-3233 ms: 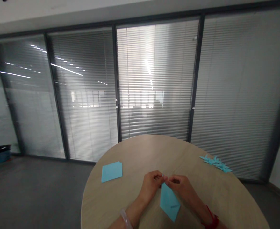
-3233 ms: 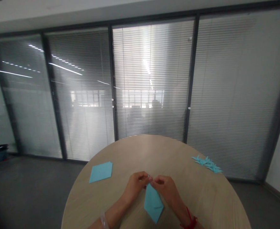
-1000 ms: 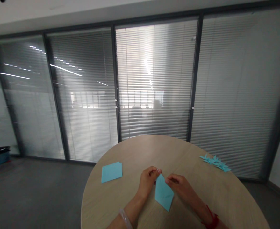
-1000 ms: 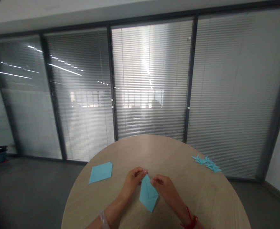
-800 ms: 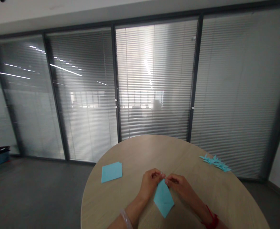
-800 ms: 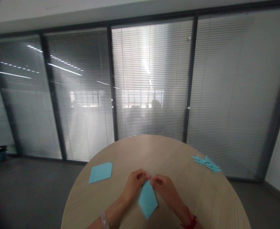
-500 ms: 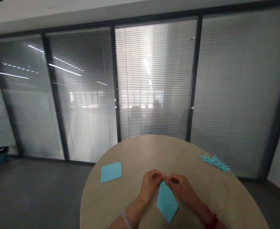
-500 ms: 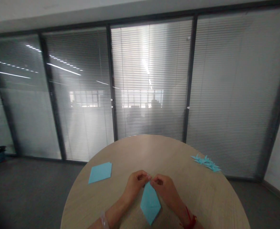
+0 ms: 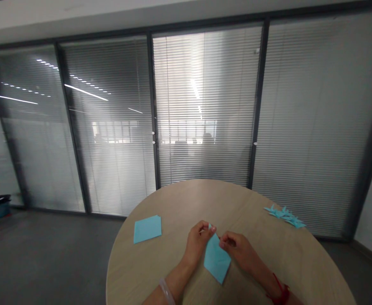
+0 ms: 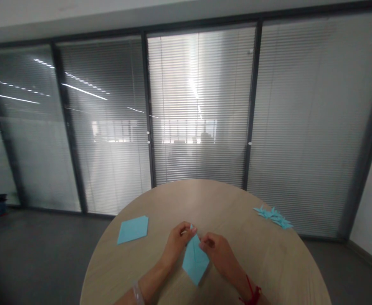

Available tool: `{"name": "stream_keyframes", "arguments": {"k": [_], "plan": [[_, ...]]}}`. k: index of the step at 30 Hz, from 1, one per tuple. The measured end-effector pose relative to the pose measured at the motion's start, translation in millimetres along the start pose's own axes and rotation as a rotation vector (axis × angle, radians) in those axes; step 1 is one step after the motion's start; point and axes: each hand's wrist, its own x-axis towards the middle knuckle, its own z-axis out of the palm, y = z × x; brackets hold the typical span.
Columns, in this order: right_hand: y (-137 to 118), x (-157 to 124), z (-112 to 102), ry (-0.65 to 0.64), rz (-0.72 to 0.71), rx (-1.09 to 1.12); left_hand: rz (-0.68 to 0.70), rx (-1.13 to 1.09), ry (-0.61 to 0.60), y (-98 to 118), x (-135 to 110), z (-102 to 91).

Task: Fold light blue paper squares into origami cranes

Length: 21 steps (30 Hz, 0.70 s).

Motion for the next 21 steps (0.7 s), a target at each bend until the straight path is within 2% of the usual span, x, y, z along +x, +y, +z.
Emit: {"name": "stream_keyframes", "arguments": {"k": [5, 10, 16, 21], "plan": [[10.4, 4.5, 3.6, -0.015, 0.041, 0.033, -0.09, -0.034, -0.082, -0.4, 1.2, 1.1], [11.9, 4.5, 4.3, -0.079, 0.007, 0.043, -0.104, -0.059, -0.029, 0.0, 2.3, -1.2], [2.3, 1.7, 1.1, -0.045, 0.014, -0.017, -0.078, -0.075, -0.018, 1.9, 1.5, -1.3], [3.0, 3.3, 0.3, -0.071, 0.032, -0.002, -0.057, -0.034, -0.008, -0.4, 3.0, -2.9]]}}
